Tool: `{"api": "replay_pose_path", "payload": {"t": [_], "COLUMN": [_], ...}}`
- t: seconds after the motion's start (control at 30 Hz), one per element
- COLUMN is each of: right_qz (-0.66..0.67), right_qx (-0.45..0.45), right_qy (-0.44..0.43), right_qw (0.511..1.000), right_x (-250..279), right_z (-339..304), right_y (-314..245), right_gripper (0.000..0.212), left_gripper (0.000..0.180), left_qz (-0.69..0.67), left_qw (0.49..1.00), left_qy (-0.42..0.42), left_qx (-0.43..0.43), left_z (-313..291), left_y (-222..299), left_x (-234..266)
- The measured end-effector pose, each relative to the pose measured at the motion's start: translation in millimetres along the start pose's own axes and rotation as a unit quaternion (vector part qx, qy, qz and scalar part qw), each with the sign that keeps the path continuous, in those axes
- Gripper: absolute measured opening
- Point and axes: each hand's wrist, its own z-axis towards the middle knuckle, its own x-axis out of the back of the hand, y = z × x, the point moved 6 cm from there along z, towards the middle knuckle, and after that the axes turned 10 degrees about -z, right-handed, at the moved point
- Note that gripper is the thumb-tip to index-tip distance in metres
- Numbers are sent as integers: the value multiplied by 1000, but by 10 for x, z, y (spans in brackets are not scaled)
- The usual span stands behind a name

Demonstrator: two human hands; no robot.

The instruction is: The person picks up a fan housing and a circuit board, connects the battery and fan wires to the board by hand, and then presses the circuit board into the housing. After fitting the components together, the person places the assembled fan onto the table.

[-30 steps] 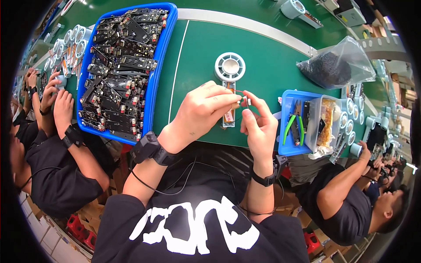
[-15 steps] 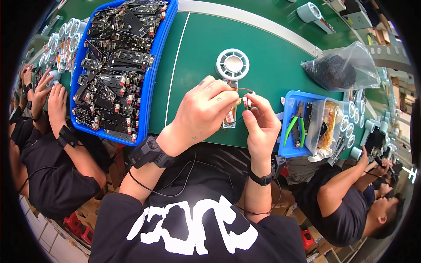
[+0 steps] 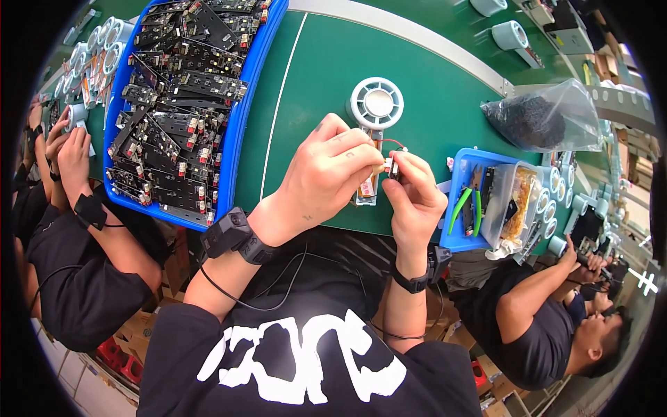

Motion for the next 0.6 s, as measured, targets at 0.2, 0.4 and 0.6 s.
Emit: {"api": "replay_pose_path", "payload": {"t": [0.2, 0.4, 0.6], "right_qz": [-28, -61, -34], "right_qx": [16, 95, 35], "right_qy": [-26, -49, 6], "right_qw": [999, 992, 999], "right_x": [13, -1, -30], "right_z": [39, 44, 3], "right_y": [-27, -43, -37], "right_gripper": [42, 47, 44], "left_gripper": [15, 20, 20], "left_qz": [-16, -67, -94], "left_qw": [999, 997, 994], "left_qy": [-9, 32, 62], "left_qx": [-26, -4, 1], "left_z": [13, -13, -77], "left_y": [7, -31, -41], "left_x": [43, 64, 46]}}
